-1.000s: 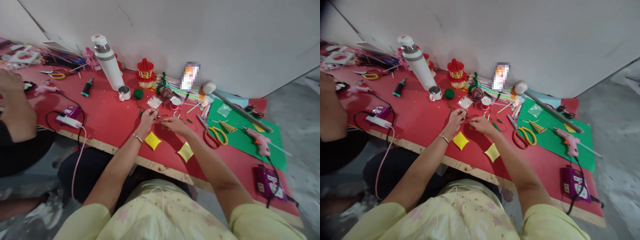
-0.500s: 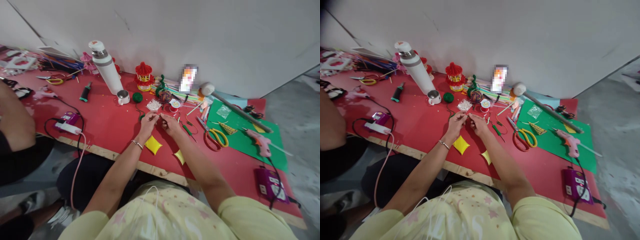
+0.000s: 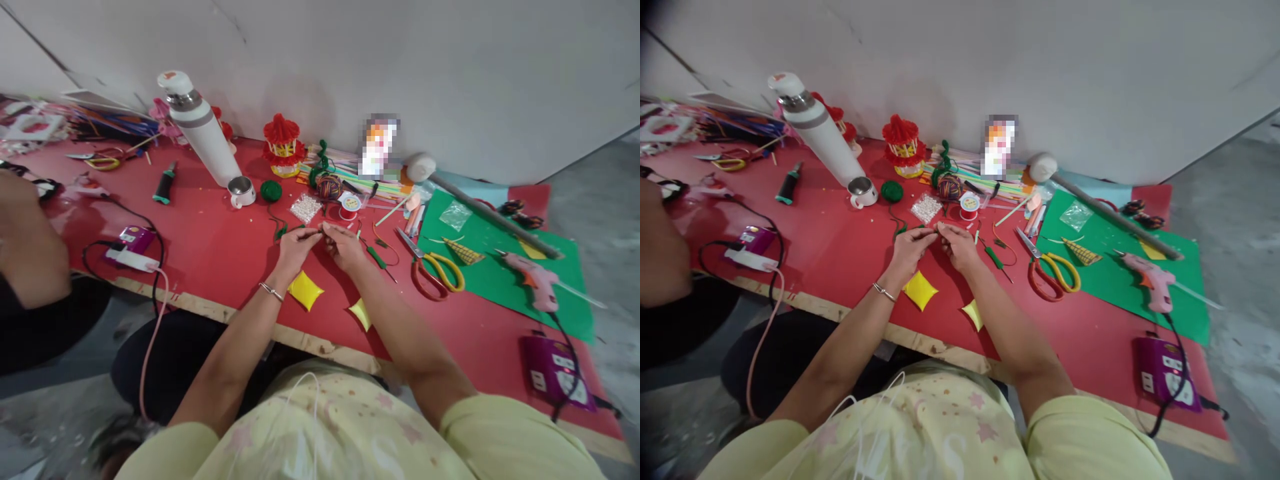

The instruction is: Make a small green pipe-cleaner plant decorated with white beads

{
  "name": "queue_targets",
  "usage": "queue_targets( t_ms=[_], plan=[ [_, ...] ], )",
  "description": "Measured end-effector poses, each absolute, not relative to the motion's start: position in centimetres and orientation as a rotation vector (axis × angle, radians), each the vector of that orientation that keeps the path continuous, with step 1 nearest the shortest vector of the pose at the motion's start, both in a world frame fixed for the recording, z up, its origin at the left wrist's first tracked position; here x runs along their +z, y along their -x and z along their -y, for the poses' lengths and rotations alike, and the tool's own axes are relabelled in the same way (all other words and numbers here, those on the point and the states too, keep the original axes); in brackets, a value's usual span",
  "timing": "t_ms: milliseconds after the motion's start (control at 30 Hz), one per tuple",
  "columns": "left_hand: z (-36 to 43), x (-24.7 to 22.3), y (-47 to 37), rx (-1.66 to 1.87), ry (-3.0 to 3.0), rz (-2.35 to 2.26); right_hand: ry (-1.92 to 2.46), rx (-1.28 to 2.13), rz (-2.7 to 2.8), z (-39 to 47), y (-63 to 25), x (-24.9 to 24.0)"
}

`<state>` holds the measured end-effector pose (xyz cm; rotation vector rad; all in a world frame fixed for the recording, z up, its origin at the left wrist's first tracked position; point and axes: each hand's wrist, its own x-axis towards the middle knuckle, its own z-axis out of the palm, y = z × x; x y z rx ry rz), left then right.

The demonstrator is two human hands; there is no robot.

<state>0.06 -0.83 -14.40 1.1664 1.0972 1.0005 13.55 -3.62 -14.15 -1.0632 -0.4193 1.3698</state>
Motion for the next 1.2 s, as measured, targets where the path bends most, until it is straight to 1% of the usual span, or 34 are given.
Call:
queue_targets(
  t_ms=[200,300,400,600,767,1067,1200],
  plan=[
    [1.0,-14.2,-0.1,1.045,-1.214,-1.122,1.18,1.279,0.611,4.1,-13.4,-14.3],
    [0.9,-14.3,-0.1,1.063,-1.217,-1.116,1.266,1.154,0.83,4.2,-13.5,-14.5],
    [0.8,-14.5,-0.1,1.058,-1.236,-1.115,1.33,1.031,0.897,4.2,-13.7,-14.5],
    [0.5,-15.0,-0.1,1.036,-1.272,-1.158,1.383,1.023,0.941,4.0,-13.7,-14.7],
    [0.3,-15.1,-0.1,1.022,-1.277,-1.197,1.42,0.913,1.026,3.8,-13.9,-15.4],
    [0.5,-14.8,-0.2,0.998,-1.327,-1.24,1.515,0.814,1.115,3.7,-13.8,-15.3],
    [0.6,-14.4,-0.2,0.976,-1.301,-1.268,1.531,0.821,1.175,3.8,-13.8,-15.2]
  ],
)
